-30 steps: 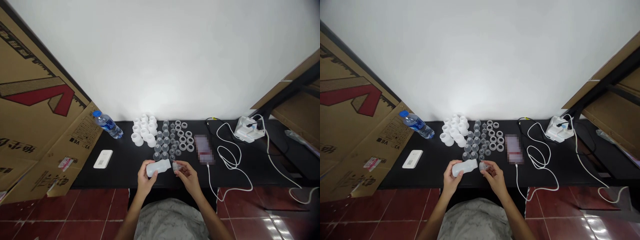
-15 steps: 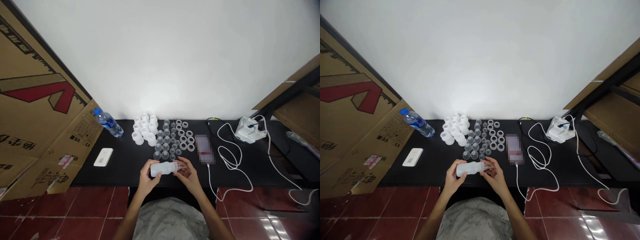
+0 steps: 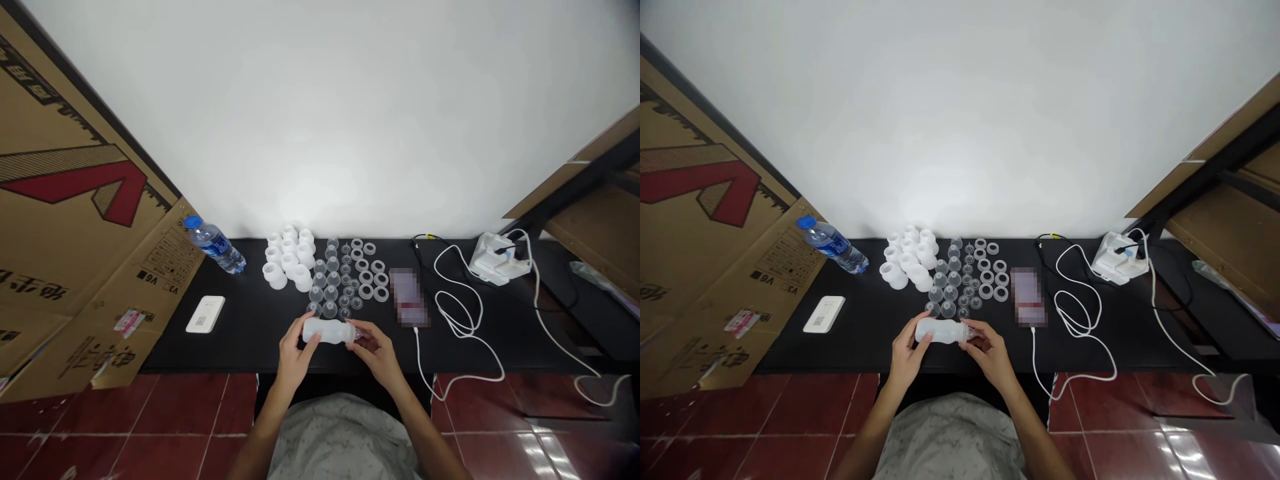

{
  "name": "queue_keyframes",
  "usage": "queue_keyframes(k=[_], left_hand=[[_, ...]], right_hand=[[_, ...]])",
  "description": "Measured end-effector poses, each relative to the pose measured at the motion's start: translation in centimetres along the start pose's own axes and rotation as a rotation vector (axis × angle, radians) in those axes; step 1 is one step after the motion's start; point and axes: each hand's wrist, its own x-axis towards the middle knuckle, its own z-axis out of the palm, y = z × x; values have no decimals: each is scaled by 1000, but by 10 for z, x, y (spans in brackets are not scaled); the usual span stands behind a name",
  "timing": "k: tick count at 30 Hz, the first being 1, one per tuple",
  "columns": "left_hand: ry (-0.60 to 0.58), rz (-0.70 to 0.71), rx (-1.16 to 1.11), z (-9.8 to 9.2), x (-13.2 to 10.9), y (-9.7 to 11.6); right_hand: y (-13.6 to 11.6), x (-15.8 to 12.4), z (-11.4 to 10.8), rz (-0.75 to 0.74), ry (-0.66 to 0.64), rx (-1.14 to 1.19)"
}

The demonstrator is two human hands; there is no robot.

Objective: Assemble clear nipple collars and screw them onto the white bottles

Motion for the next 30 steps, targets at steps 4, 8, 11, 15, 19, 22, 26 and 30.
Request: queue_keyframes(k=[4, 8, 11, 15, 19, 22, 26, 30], left_hand=[[32, 19, 107, -2, 3, 8], [55, 25, 129, -2, 4, 10], [77, 17, 150, -1, 3, 9], [87, -15, 213, 1, 1, 8], [86, 11, 144, 1, -1, 9], [44, 49, 22, 1, -4, 7], [53, 33, -86, 1, -7, 5], [39, -3, -126, 2, -7, 4]], right_hand=[[-2, -1, -3, 1, -52, -46], [-4, -4, -3, -6, -71, -125], [-4, -6, -1, -57, -43, -161], [-4, -7, 1, -117, -10, -211], [-4, -7, 1, -44, -12, -289], [-4, -7, 4, -1, -12, -272], [-8, -8, 8, -97, 11, -234], [-7, -8, 5, -114, 7, -218]])
